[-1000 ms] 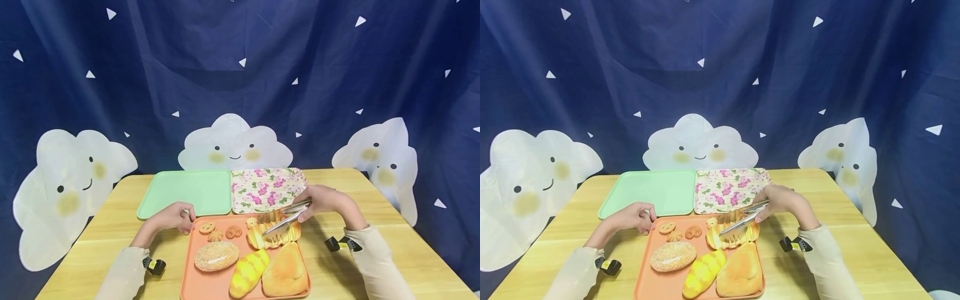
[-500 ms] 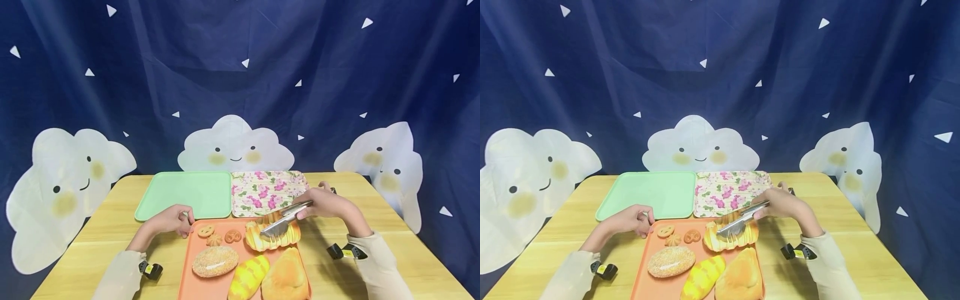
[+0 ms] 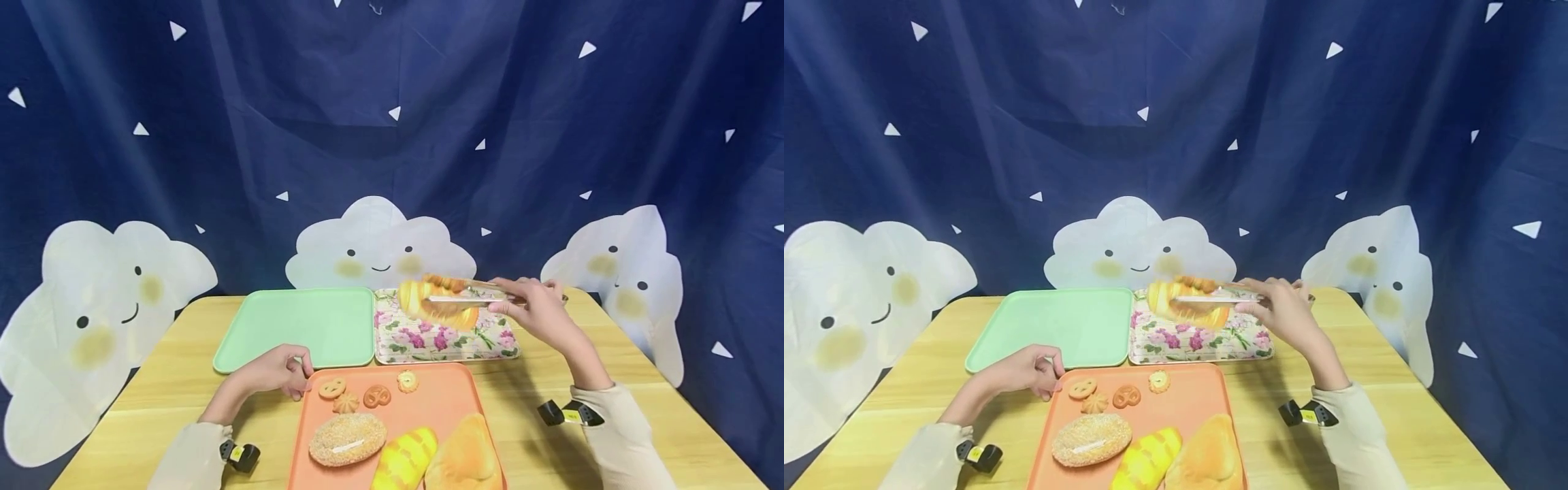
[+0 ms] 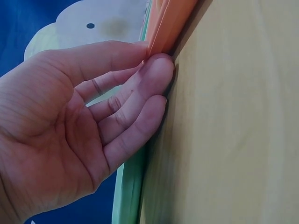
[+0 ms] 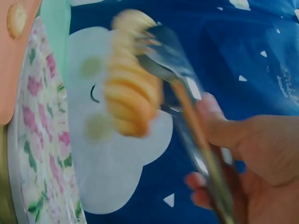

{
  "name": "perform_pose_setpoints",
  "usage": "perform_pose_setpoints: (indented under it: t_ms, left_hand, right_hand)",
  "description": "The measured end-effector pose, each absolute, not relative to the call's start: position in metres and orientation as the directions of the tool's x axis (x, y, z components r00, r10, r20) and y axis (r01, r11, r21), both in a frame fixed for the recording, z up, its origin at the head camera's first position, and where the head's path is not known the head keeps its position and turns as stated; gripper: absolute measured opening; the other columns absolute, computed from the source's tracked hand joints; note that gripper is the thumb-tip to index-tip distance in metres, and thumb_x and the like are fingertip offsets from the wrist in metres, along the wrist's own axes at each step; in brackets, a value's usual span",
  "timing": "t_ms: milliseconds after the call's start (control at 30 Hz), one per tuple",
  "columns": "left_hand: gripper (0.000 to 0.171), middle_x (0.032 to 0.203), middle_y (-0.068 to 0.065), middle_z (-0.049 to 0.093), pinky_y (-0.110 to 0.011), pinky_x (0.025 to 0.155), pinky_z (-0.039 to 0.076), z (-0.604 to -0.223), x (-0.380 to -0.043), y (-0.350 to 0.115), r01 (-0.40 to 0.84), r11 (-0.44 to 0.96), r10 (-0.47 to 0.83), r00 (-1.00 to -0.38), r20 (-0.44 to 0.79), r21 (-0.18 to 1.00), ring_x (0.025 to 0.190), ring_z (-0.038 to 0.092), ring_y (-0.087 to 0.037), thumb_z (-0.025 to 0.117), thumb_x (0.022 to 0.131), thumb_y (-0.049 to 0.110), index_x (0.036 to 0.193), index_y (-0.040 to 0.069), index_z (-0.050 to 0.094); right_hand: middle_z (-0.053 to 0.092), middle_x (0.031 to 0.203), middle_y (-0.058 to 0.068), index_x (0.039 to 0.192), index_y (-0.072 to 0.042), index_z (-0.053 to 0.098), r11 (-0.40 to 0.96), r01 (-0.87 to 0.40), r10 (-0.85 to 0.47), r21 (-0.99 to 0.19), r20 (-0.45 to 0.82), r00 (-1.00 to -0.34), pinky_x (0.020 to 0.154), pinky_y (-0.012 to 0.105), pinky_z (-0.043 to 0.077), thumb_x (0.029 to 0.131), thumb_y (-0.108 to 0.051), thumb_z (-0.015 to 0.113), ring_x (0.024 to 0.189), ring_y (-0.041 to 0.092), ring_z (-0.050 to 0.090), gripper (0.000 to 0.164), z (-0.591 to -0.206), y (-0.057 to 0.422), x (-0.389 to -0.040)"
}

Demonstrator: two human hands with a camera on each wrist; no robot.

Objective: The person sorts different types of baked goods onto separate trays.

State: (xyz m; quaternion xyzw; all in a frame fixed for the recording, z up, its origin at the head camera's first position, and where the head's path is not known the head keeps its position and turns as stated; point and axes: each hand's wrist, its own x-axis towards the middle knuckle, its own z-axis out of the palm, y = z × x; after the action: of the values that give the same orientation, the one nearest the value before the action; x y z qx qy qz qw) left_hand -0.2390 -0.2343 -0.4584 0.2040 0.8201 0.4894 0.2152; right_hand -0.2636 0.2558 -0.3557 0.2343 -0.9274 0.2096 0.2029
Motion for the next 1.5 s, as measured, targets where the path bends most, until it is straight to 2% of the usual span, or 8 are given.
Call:
perform_pose_setpoints:
  t_ms: [100,267,433,600,933,1067,1267,1500]
  left_hand:
    - [0.015,0.078,-0.014,0.072,-0.031,0.058,0.054,-0.459,-0.24,-0.234,0.121,0.435,0.547,-0.823,-0.155,0.892,0.064,0.068,-0.021,0.057,0.079,-0.009,0.093,-0.009,0.06]
    - [0.015,0.077,-0.013,0.072,-0.03,0.057,0.054,-0.458,-0.242,-0.234,0.125,0.447,0.548,-0.821,-0.161,0.886,0.065,0.068,-0.021,0.056,0.078,-0.009,0.093,-0.008,0.06]
    - [0.017,0.078,-0.014,0.072,-0.029,0.058,0.054,-0.46,-0.241,-0.235,0.118,0.435,0.553,-0.817,-0.162,0.893,0.065,0.068,-0.021,0.054,0.077,-0.01,0.093,-0.009,0.06]
    - [0.017,0.077,-0.013,0.072,-0.03,0.058,0.054,-0.461,-0.239,-0.236,0.113,0.428,0.555,-0.816,-0.162,0.897,0.065,0.068,-0.021,0.053,0.077,-0.01,0.094,-0.009,0.06]
    - [0.018,0.077,-0.013,0.071,-0.03,0.059,0.055,-0.461,-0.241,-0.237,0.116,0.424,0.556,-0.816,-0.157,0.898,0.065,0.068,-0.021,0.055,0.078,-0.01,0.094,-0.009,0.06]
    - [0.016,0.078,-0.014,0.072,-0.031,0.06,0.056,-0.461,-0.242,-0.237,0.132,0.438,0.56,-0.814,-0.156,0.889,0.066,0.069,-0.021,0.056,0.079,-0.01,0.095,-0.009,0.06]
    - [0.016,0.078,-0.014,0.072,-0.03,0.06,0.056,-0.46,-0.242,-0.236,0.133,0.449,0.554,-0.818,-0.158,0.883,0.066,0.069,-0.021,0.055,0.08,-0.009,0.095,-0.01,0.06]
    - [0.015,0.078,-0.013,0.072,-0.031,0.06,0.055,-0.459,-0.241,-0.236,0.115,0.44,0.551,-0.818,-0.167,0.89,0.065,0.067,-0.021,0.057,0.08,-0.009,0.095,-0.01,0.059]
  right_hand:
    - [0.07,0.083,0.014,0.127,-0.005,0.07,0.843,-0.441,-0.227,-0.308,0.539,-0.811,0.086,0.059,0.024,0.084,-0.031,0.08,0.084,0.035,0.062,0.051,-0.36,0.258,-0.27]
    - [0.059,0.069,0.012,0.124,-0.005,0.071,0.894,-0.325,-0.085,-0.31,0.593,-0.801,0.085,0.064,0.023,0.086,-0.031,0.08,0.076,0.038,0.059,0.047,-0.374,0.264,-0.281]
    - [0.06,0.073,0.019,0.122,-0.003,0.071,0.913,-0.255,-0.017,-0.319,0.594,-0.804,0.088,0.067,0.022,0.086,-0.031,0.08,0.078,0.044,0.059,0.046,-0.389,0.272,-0.291]
    - [0.063,0.082,0.025,0.122,-0.003,0.07,0.931,-0.206,0.003,-0.3,0.572,-0.82,0.091,0.069,0.022,0.087,-0.034,0.078,0.082,0.048,0.059,0.048,-0.402,0.279,-0.298]
    - [0.064,0.08,0.026,0.122,-0.001,0.071,0.95,-0.181,-0.007,-0.255,0.56,-0.828,0.078,0.064,0.025,0.087,-0.035,0.078,0.077,0.048,0.059,0.05,-0.418,0.286,-0.306]
    - [0.068,0.086,0.028,0.122,-0.002,0.071,0.952,-0.18,-0.016,-0.248,0.547,-0.837,0.081,0.067,0.027,0.086,-0.036,0.078,0.082,0.05,0.062,0.05,-0.423,0.288,-0.31]
    - [0.069,0.105,0.032,0.126,-0.003,0.068,0.954,-0.179,-0.037,-0.241,0.497,-0.867,0.087,0.07,0.026,0.089,-0.038,0.075,0.092,0.053,0.062,0.051,-0.43,0.288,-0.314]
    - [0.066,0.103,0.032,0.127,-0.004,0.068,0.956,-0.181,-0.045,-0.231,0.493,-0.869,0.087,0.07,0.025,0.089,-0.037,0.075,0.091,0.052,0.06,0.051,-0.435,0.286,-0.316]
